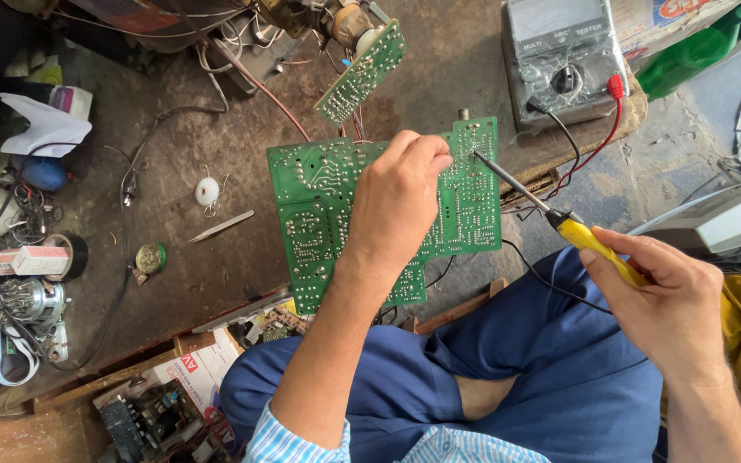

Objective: The person sits at a cluttered workbench and solders components onto a large green circuit board using a soldering iron and solder wire. They position the board, apply solder to joints, reposition the board, and handle small components and wires between soldering passes.

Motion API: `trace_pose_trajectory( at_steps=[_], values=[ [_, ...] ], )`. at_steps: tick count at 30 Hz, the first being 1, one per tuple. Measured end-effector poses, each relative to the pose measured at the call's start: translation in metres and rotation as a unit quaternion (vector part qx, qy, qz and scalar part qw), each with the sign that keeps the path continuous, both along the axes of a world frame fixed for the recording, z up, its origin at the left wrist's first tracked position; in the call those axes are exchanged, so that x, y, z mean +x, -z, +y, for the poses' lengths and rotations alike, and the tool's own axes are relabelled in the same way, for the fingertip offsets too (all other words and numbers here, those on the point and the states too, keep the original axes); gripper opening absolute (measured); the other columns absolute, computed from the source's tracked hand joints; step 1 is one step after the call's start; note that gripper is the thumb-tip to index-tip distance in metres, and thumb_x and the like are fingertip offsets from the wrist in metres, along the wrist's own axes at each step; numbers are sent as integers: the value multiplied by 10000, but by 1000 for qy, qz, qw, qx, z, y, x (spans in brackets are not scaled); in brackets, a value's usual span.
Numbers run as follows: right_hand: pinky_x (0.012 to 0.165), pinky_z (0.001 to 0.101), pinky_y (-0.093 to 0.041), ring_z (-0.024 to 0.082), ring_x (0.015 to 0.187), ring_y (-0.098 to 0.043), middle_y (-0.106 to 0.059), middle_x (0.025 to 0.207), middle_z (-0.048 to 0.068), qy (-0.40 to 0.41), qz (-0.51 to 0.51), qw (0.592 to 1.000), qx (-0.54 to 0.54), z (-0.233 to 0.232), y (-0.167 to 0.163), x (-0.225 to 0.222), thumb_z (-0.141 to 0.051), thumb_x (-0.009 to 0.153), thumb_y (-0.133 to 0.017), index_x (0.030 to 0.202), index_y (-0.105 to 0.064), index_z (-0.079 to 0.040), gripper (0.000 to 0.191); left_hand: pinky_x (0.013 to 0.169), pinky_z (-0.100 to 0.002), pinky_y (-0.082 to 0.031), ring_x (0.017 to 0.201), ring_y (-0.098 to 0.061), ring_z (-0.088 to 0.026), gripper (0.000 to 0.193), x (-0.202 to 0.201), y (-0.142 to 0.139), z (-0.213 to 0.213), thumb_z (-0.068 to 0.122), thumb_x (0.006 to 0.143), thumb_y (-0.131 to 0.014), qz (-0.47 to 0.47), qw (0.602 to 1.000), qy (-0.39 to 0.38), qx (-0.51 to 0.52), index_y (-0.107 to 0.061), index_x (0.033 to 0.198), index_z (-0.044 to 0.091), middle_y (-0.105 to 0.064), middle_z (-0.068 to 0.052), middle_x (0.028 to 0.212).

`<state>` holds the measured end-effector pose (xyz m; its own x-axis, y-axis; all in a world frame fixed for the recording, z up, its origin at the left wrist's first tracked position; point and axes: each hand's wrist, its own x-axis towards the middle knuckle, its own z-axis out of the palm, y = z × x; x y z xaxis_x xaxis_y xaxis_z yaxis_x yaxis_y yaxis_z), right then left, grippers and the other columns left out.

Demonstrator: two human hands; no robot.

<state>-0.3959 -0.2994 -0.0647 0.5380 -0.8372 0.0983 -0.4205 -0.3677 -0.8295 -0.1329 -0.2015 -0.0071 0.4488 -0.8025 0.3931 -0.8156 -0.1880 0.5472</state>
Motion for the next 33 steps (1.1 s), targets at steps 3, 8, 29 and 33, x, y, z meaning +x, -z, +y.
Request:
trace_pose_trajectory(
  at_steps=[3, 8, 29, 33],
  values=[
    [572, 212, -400, 22, 610, -510, -660, 733, 14, 5, 16, 1000, 5, -1, 1, -1, -106, 925, -821, 1194, -770, -36, 283, 783, -405, -586, 937, -736, -319, 113, 3, 3, 3, -11, 974, -624, 28, 999, 23, -13, -654, 1076, 27, -665, -132, 1039],
    [574, 209, -403, 21, 612, -513, -660, 726, 12, 6, 21, 1000, 5, -1, 1, -1, -106, 923, -822, 1195, -772, -36, 285, 782, -401, -584, 938, -720, -337, 162, 4, 7, 4, 1, 967, -663, 8, 999, -5, -45, -661, 1130, 8, -673, -145, 1064],
    [580, 203, -414, 23, 620, -536, -678, 791, 20, 4, 19, 1000, -1, -2, 2, -1, -98, 925, -823, 1206, -771, -42, 291, 945, -423, -523, 1074, -603, -335, 94, 8, 15, -10, 6, 841, -691, -95, 994, 47, -26, -599, 859, 7, -664, -148, 1083],
    [595, 159, -428, -4, 685, -561, -700, 844, 3, 15, -38, 999, 11, -1, 6, -5, -99, 960, -807, 1185, -755, -30, 241, 893, -424, -531, 996, -609, -329, 95, 8, 18, -14, -6, 827, -682, -98, 994, 39, -11, -589, 830, 12, -643, -114, 951]
  ],
)
